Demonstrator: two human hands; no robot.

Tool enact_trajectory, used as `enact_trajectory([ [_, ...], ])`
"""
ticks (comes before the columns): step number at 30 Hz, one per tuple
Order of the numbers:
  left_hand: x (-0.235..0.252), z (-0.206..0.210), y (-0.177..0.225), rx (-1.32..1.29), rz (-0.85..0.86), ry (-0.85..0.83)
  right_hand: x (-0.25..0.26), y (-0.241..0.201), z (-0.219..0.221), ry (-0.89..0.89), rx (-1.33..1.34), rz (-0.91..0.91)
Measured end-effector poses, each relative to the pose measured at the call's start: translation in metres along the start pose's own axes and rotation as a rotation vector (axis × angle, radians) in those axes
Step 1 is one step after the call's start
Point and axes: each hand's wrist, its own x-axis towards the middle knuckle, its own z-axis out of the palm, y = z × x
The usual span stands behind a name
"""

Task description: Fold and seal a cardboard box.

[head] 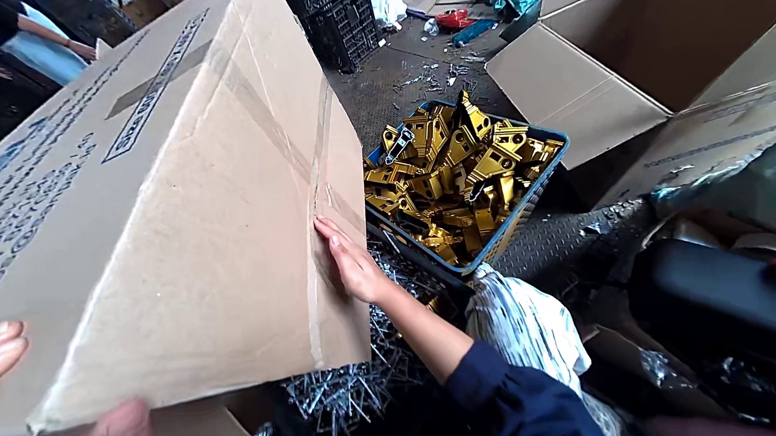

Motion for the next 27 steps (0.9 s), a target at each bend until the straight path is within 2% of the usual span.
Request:
enact_trajectory([
  [3,-0.002,-0.001,-0.013,0.025,0.058,0.009,-0.022,-0.004,-0.004,-0.029,0.036,-0.027],
  [6,-0.002,-0.004,-0.016,0.053,0.041,0.027,-0.032,-0.012,-0.010,-0.053,0.013,-0.010],
  [12,0.003,-0.005,-0.004,0.227,0.028,-0.007,-0.053,-0.018,-0.003,-0.014,0.010,-0.052],
  [17,0.004,0.000,0.030,0.574,-0.162,-0.130,-0.061,-0.028,0.010,0.099,-0.029,-0.020],
  [21,0.003,0.007,0.037,0.598,-0.114,-0.084,-0.069,-0.038,0.019,0.106,-0.051,0.030],
  [27,0.000,0.011,0.033,0.621,-0.105,-0.033,-0.080,-0.042,0.020,0.113,-0.085,0.009],
])
